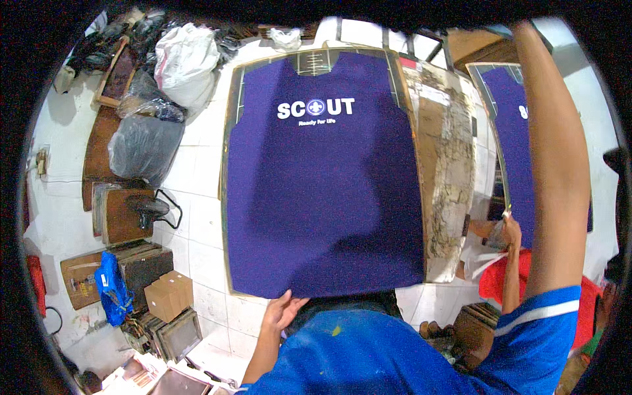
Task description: The person performs screen printing on a purple t-shirt using a squeegee and purple ink. They repeatedly pull ink across the screen, lift the frame, and reload ink. After finishing, they clean the squeegee, cap the ink, and move a wooden stool.
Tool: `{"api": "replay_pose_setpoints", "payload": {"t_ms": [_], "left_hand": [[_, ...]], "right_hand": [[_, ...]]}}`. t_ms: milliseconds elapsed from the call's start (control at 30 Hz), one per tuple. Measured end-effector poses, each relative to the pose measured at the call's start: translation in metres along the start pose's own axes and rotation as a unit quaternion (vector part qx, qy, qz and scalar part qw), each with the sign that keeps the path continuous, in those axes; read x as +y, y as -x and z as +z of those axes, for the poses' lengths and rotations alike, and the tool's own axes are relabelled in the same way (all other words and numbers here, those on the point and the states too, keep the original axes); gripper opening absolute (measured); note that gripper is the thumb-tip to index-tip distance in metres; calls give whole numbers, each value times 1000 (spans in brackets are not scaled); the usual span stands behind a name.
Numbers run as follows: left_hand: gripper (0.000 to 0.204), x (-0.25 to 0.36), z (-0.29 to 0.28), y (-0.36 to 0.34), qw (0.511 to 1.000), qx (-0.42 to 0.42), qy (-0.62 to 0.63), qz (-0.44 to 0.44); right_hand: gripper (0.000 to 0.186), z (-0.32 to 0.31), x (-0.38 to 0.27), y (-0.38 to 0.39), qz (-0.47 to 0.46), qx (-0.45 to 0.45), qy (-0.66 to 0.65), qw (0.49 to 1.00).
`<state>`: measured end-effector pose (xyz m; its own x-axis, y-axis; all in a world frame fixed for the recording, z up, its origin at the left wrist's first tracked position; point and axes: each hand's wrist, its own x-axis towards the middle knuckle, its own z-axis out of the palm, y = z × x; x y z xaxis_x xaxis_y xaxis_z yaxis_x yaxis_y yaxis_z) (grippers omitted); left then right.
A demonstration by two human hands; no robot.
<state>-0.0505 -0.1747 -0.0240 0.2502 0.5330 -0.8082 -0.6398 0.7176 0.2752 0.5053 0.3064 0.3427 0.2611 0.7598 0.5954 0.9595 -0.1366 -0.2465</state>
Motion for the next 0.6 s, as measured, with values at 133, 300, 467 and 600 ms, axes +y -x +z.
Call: {"api": "replay_pose_setpoints", "payload": {"t_ms": [133,300,467,600], "left_hand": [[46,-47,-5,-43,985,116,125,1],[59,49,-31,-83,764,496,-248,331],[49,126,-28,-78,663,349,-564,346],[46,114,0,-59,579,364,-592,427]], "right_hand": [[73,1,4,9,-2,7,9,1000],[73,2,1,22,-5,8,-17,1000],[76,-5,-1,34,-28,-7,-31,999],[79,0,2,36,-11,11,-21,1000]]}}
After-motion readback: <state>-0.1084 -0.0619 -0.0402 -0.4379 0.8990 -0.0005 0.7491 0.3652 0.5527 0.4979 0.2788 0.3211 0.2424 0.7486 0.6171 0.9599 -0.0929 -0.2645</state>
